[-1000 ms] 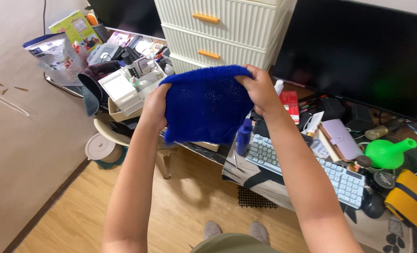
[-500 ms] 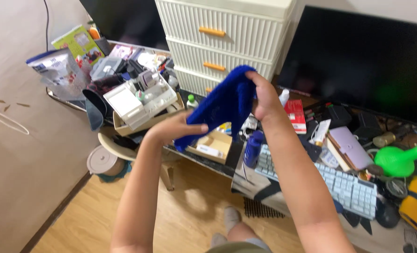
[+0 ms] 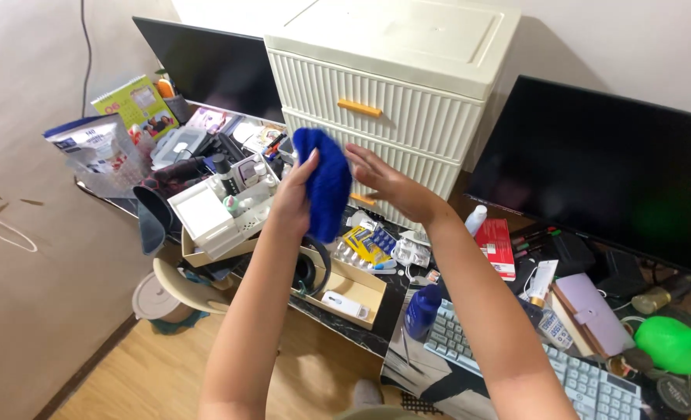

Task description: Wiping down the top of a plastic three-drawer storage unit with a blue cloth and then organizing small items into an organizer bin on a desk.

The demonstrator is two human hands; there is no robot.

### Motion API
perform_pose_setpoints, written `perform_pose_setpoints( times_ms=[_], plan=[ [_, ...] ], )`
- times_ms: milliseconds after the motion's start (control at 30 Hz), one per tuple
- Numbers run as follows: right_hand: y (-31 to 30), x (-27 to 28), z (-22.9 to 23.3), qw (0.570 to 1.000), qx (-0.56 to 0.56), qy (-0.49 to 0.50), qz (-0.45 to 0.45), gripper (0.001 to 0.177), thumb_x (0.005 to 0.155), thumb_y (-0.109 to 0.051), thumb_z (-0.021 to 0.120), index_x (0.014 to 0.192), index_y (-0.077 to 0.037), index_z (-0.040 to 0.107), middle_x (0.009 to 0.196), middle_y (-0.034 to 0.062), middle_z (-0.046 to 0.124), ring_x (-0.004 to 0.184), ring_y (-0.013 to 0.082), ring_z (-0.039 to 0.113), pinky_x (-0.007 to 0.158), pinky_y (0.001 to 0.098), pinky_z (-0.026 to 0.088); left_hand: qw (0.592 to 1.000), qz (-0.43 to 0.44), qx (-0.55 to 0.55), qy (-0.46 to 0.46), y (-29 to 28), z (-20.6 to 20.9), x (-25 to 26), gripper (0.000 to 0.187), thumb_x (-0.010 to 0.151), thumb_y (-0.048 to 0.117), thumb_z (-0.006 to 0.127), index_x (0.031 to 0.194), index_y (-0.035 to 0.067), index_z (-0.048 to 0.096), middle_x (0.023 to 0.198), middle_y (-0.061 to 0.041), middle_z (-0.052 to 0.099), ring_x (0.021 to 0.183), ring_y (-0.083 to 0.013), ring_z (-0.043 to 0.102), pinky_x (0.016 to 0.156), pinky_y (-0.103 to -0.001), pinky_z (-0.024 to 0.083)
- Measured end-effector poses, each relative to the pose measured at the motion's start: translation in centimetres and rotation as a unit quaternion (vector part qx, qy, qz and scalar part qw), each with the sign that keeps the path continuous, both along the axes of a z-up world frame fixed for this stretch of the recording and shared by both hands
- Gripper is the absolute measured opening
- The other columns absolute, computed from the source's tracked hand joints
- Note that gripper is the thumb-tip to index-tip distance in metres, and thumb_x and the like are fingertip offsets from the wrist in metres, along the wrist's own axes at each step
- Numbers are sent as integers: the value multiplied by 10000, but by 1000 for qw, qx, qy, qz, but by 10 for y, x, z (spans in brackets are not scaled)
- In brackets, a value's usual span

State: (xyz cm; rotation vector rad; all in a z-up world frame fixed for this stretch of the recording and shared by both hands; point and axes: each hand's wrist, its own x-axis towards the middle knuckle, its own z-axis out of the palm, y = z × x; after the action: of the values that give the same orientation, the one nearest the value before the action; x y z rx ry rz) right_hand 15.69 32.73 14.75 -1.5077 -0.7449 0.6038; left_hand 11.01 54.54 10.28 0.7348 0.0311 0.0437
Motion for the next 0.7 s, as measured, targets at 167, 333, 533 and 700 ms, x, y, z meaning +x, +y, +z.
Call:
perform_pose_setpoints(
  times_ms=[167,333,533,700],
  plan=[
    [-1,69,-58,985,85,138,53,634,987,-467,624,1453,-52,511,1337,113,652,1159,207,649,983,370,556,997,-21,-42,-68,-15,43,13,372,989,150,630,1352,112,561,1176,-86,705,1042,-241,724,909,-420,596],
    [-18,81,-29,992,97,66,-46,580,964,-391,722,1329,56,658,1160,131,737,1003,198,702,904,341,569,999,49,19,-15,12,7,66,392,933,56,675,1313,51,583,1167,-118,709,1036,-259,730,948,-438,598],
    [-36,96,-14,928,333,139,-88,533,1016,-435,688,1293,16,627,1163,104,705,1076,206,686,985,370,556,997,-25,-10,66,4,3,106,413,923,206,704,1261,-25,645,1159,-148,742,1018,-254,730,933,-382,580],
    [-57,115,7,878,441,82,-168,568,1036,-475,627,1349,-2,600,1261,111,701,1196,233,669,1111,398,521,992,-53,-98,61,0,4,138,399,1035,268,615,1322,-8,615,1262,-134,694,1098,-265,714,1007,-384,575]
  ],
)
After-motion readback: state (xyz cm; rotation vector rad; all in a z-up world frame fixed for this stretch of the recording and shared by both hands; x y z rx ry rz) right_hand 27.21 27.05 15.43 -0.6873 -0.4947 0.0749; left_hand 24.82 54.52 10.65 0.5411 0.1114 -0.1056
